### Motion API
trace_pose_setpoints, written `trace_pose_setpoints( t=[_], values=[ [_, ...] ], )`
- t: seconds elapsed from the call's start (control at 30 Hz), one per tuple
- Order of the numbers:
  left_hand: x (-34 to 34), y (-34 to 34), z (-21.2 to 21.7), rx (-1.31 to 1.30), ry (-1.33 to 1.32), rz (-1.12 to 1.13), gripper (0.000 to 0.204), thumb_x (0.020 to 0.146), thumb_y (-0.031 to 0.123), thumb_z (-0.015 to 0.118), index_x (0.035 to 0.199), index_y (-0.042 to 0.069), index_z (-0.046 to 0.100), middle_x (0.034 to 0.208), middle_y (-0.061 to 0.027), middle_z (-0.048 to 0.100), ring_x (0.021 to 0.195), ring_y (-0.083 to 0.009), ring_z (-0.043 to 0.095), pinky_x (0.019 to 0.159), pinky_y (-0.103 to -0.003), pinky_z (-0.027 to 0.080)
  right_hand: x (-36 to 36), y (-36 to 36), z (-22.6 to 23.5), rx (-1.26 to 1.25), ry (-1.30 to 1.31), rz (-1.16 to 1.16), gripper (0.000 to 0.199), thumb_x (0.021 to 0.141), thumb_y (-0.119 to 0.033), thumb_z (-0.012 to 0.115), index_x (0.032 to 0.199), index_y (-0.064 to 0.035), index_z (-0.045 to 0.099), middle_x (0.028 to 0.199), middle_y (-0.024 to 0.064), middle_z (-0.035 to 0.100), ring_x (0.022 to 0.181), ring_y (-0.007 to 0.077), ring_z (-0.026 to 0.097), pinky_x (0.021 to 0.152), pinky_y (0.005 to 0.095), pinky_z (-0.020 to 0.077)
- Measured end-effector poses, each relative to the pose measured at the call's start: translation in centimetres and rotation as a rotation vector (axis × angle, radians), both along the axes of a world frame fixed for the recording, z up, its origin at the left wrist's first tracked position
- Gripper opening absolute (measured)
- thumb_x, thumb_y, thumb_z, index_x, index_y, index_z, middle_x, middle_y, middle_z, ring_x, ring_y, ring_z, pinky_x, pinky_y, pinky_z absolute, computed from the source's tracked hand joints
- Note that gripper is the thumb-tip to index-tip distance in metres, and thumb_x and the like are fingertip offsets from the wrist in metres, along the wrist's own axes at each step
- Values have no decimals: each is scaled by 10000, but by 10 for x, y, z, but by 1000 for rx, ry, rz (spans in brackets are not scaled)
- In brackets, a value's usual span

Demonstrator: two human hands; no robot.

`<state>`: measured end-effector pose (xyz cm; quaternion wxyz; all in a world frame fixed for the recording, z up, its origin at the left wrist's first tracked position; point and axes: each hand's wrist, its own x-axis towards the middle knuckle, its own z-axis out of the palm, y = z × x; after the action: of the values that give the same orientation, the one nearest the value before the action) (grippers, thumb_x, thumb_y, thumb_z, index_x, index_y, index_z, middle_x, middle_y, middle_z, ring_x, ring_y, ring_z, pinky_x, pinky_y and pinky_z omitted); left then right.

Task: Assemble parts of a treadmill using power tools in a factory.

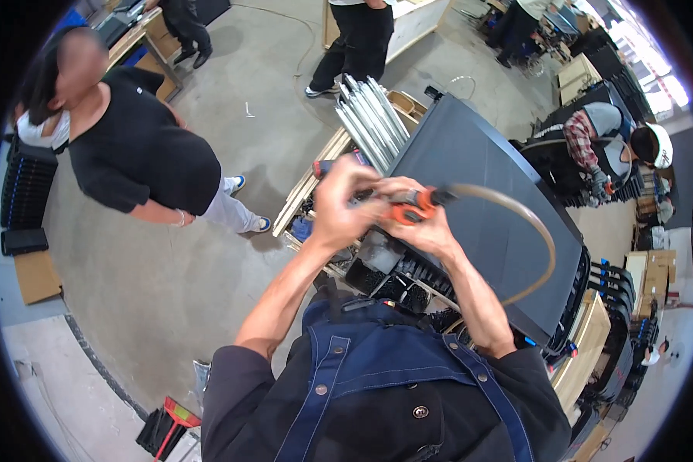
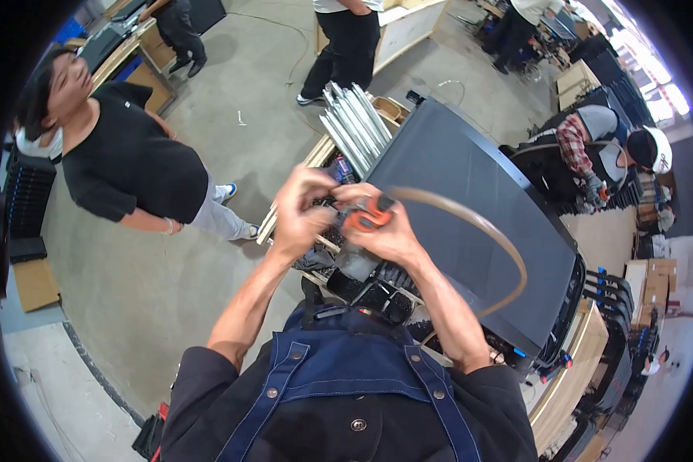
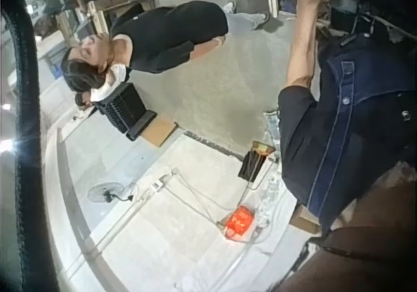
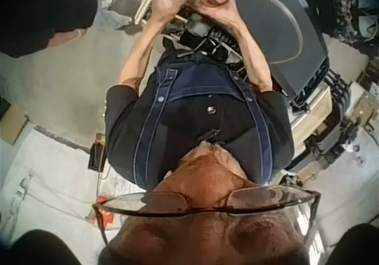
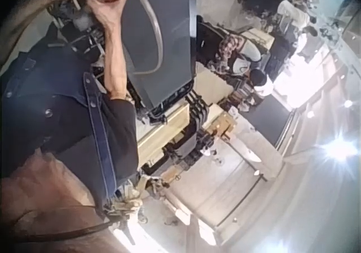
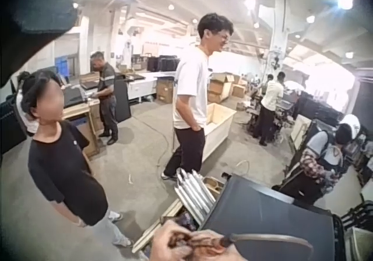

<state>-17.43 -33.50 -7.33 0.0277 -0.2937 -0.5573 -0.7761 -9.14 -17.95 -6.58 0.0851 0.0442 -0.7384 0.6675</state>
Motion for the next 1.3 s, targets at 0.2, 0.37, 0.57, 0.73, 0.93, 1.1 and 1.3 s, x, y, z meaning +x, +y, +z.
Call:
trace_pose_setpoints(
  t=[0.2, 0.37, 0.57, 0.73, 0.93, 1.1, 1.3],
  values=[
    [13, -74, -192, -222, -1206, -160, 504, 997, 527, 578, 1034, 33, 665, 807, 12, 563, 639, -75, 449, 566, -219, 364, 120, 19, -13, -347, -79, -495, 503, 759, 5, 757, 1220, -3, 554, 1173, 169, 652, 1046, 303, 695, 953, 471, 560],
    [27, -15, -237, 227, -1586, -636, 786, 928, 781, 427, 1163, 52, 605, 958, -47, 656, 685, -136, 498, 583, -276, 397, 218, 12, -45, -299, -244, -941, 442, 763, 34, 718, 1179, -5, 573, 1076, 145, 674, 954, 246, 702, 900, 406, 566],
    [-17, 22, -216, 134, -1647, -756, 687, 876, 797, 503, 977, 131, 641, 796, -38, 609, 589, -169, 426, 485, -276, 308, 316, -26, -69, -334, -365, -1367, 427, 749, 0, 734, 1156, -7, 601, 1014, 101, 685, 910, 221, 695, 860, 391, 565],
    [-35, 26, -246, 152, -1643, -1005, 525, 985, 618, 489, 1048, 131, 676, 764, -7, 625, 505, -140, 406, 461, -280, 312, 367, -60, -68, -362, -393, -1580, 431, 725, -21, 756, 1128, -10, 602, 998, 91, 687, 932, 204, 679, 860, 379, 562],
    [-25, 25, -251, 136, -1604, -968, 414, 1001, 517, 547, 977, 116, 648, 719, -3, 594, 466, -91, 352, 395, -236, 236, 418, -68, -85, -330, -511, -1751, 412, 709, -41, 763, 1097, -18, 625, 983, 65, 687, 907, 165, 654, 819, 351, 538],
    [31, -11, -256, -390, -1275, -182, 278, 1038, 384, 559, 970, 123, 628, 681, 72, 504, 445, -35, 302, 378, -212, 218, 462, -34, -108, -269, -427, -1727, 415, 721, -44, 759, 1112, 1, 625, 975, 54, 678, 872, 137, 632, 804, 329, 527],
    [203, -16, -190, -711, -1521, -781, 342, 1021, 448, 576, 811, 185, 517, 638, 66, 431, 467, -63, 354, 387, -223, 238, 534, 32, -156, 87, -689, -1556, 398, 709, -23, 734, 1092, 6, 628, 976, 53, 601, 862, 163, 616, 794, 310, 512]
  ],
)
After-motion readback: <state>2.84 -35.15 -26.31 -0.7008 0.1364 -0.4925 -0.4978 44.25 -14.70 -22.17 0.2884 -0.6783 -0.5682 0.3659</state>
